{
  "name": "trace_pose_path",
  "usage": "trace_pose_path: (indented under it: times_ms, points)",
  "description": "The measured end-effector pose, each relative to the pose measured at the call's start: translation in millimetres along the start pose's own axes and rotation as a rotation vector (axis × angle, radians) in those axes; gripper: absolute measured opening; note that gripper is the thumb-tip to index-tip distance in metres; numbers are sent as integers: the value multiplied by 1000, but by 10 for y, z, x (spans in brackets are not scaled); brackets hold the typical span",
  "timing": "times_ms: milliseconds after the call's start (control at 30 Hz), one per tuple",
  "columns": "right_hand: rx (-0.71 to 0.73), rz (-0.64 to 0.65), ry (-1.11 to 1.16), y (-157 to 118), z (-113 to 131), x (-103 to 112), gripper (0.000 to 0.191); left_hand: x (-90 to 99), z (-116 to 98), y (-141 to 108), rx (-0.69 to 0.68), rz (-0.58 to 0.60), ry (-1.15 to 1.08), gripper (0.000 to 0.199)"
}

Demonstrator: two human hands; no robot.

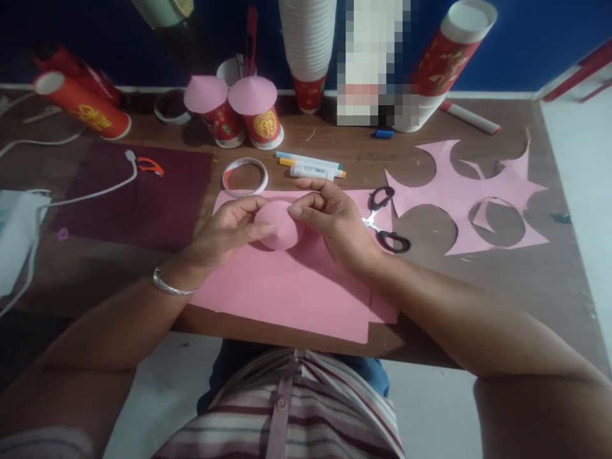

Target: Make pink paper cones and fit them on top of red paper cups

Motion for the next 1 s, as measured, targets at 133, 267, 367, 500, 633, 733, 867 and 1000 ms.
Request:
trace_pose_path:
  times_ms: [133, 267, 367, 500, 633, 733, 867, 1000]
  points:
    - [0, -6, 23, 4, -7, 7, 31, 24, 70, -9, 44, -27, -69, 34]
    - [-27, 37, 52, 24, -47, 1, 31, 66, 122, 6, 25, -30, -165, 34]
    - [-50, 46, 91, 30, -83, 6, 33, 69, 150, 7, 73, -8, -213, 39]
    - [-119, 59, 136, 17, -108, -22, 30, 56, 132, 13, 91, -1, -275, 40]
    - [-154, 87, 92, 11, -87, -46, 31, 17, 98, 33, 78, 39, -355, 41]
    - [-112, 108, 21, 20, -68, -26, 33, 13, 95, 30, 90, 19, -390, 37]
    - [-81, 125, -84, 21, -83, 1, 35, -5, 95, 14, 109, 32, -379, 33]
    - [-48, 163, -183, 10, -3, -32, 37, -5, 90, 34, 107, 32, -357, 27]
Point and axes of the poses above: each hand's wrist, its own y-axis towards the middle knuckle, its own x-axis out of the back of the hand, z = x × y, the point moved 5 cm from there along y, towards the middle knuckle, and after that the axes turned 13 degrees about y, right-handed, at the moved point
